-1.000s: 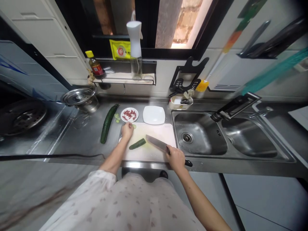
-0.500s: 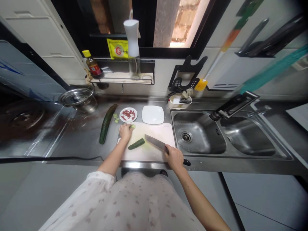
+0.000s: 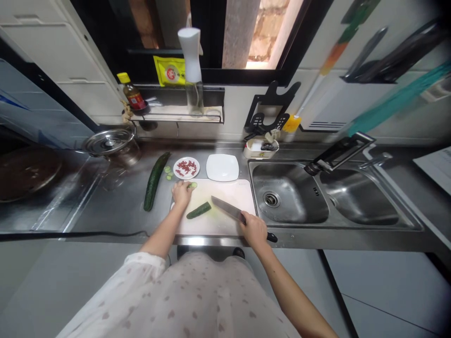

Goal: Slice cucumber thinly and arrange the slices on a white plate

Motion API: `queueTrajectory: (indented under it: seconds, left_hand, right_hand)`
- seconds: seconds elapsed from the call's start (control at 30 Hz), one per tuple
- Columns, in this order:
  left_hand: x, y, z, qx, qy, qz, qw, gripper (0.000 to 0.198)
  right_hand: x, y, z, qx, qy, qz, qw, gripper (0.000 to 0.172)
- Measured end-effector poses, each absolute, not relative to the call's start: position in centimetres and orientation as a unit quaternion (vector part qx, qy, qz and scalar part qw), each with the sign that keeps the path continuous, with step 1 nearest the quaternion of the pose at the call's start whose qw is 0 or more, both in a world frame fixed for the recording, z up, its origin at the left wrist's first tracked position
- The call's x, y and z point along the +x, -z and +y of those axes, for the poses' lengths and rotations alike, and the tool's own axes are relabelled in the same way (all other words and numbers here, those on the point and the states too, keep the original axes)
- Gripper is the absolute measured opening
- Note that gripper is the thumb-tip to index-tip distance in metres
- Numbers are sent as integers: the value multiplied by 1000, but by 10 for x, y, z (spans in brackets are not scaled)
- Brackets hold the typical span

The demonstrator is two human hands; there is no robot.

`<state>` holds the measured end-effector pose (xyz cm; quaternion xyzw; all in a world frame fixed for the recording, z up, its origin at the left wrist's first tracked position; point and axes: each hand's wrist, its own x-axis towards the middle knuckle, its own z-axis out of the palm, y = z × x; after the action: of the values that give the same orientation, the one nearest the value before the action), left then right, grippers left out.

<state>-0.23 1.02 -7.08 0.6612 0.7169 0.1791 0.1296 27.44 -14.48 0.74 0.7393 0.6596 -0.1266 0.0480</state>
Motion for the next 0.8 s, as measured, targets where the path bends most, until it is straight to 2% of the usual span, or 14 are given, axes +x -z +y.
queueTrajectory:
  seconds: [0.2,0.8]
  left_hand:
    - [-2,71,13,657,-179,720,131,26]
    - [-10,79,15,629,-220,732,142,25]
  right_hand:
    - [271,-13,-143,753,148,639,54,32]
    - [257,-18,-136,796,247,549,-64,32]
